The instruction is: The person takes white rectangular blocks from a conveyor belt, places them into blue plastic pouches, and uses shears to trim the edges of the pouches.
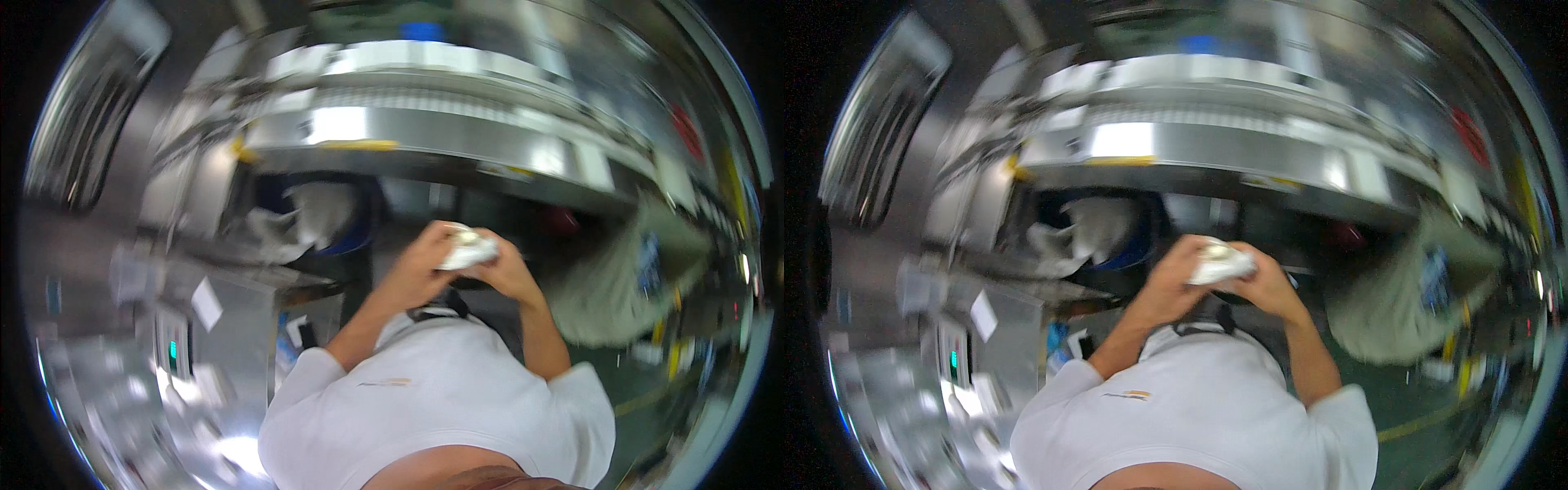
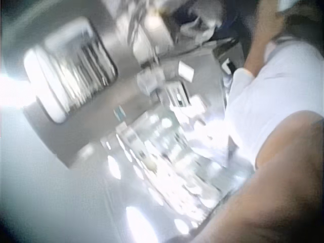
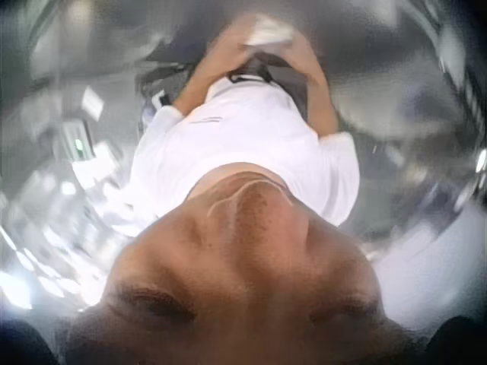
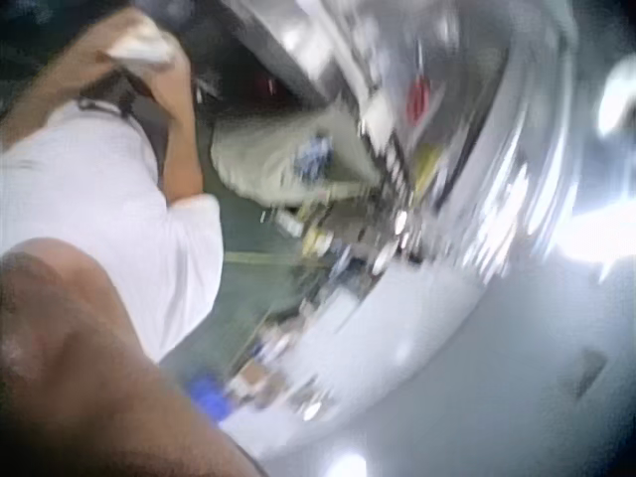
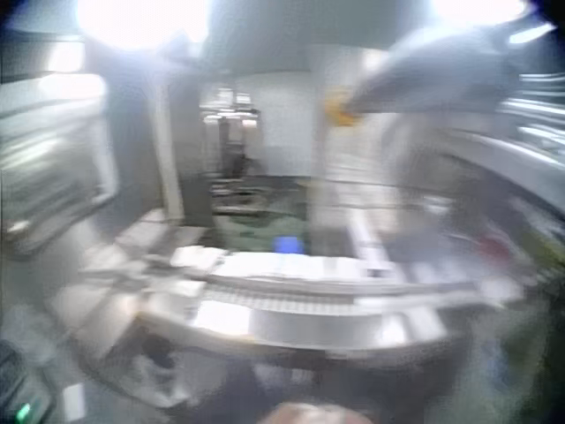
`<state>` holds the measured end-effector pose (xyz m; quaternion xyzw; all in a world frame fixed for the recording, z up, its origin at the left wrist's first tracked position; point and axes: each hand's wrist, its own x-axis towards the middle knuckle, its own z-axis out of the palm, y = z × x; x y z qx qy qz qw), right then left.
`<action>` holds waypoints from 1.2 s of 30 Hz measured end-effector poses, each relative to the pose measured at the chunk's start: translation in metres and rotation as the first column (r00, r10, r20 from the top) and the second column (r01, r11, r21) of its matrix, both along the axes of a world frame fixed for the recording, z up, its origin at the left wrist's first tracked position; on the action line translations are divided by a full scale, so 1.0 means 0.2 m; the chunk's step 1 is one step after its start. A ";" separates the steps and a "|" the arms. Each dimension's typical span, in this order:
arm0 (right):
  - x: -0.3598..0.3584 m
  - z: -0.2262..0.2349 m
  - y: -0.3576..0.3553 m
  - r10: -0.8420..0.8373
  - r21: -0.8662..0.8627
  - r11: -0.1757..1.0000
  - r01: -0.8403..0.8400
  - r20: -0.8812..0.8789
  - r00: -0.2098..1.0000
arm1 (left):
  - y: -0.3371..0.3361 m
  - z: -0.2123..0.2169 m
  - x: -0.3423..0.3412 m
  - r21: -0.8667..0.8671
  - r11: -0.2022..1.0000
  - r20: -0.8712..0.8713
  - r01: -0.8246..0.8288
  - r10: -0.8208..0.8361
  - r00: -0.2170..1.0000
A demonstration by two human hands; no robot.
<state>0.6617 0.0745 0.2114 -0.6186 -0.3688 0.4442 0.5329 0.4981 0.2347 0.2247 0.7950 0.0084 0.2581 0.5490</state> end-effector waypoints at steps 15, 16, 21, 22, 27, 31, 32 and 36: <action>0.17 0.68 -1.35 -0.361 0.071 0.813 0.577 -0.717 0.597 | -1.00 0.78 0.72 0.754 0.561 0.038 0.343 -0.558 0.829; 0.15 0.73 -1.45 -0.444 0.102 0.764 0.637 -0.634 0.633 | -1.13 0.81 0.74 0.572 0.669 -0.051 0.473 -0.547 0.835; 0.18 0.95 -1.84 -0.617 0.287 0.637 0.715 -0.367 0.697 | -1.55 1.04 0.81 0.404 0.733 -0.184 0.547 -0.521 0.834; 0.21 0.99 -1.90 -0.599 0.301 0.646 0.701 -0.369 0.711 | -1.60 1.06 0.82 0.369 0.773 -0.099 0.517 -0.520 0.848; 0.32 1.16 -2.11 -0.563 0.348 0.673 0.653 -0.331 0.757 | -1.87 1.05 0.89 -0.590 0.671 0.057 0.448 -0.519 0.853; 0.44 1.22 -2.23 -0.592 0.318 0.701 0.638 -0.239 0.769 | -1.99 1.14 1.05 -0.706 0.636 -0.178 0.311 -0.585 0.791; 0.47 1.22 -2.25 -0.609 0.320 0.697 0.642 -0.207 0.765 | -2.01 1.14 1.08 -0.698 0.645 -0.168 0.311 -0.570 0.805; 0.60 1.18 -2.28 -0.713 0.359 0.640 0.679 -0.053 0.699 | -2.09 1.12 1.18 -0.598 0.742 -0.133 0.304 -0.466 0.875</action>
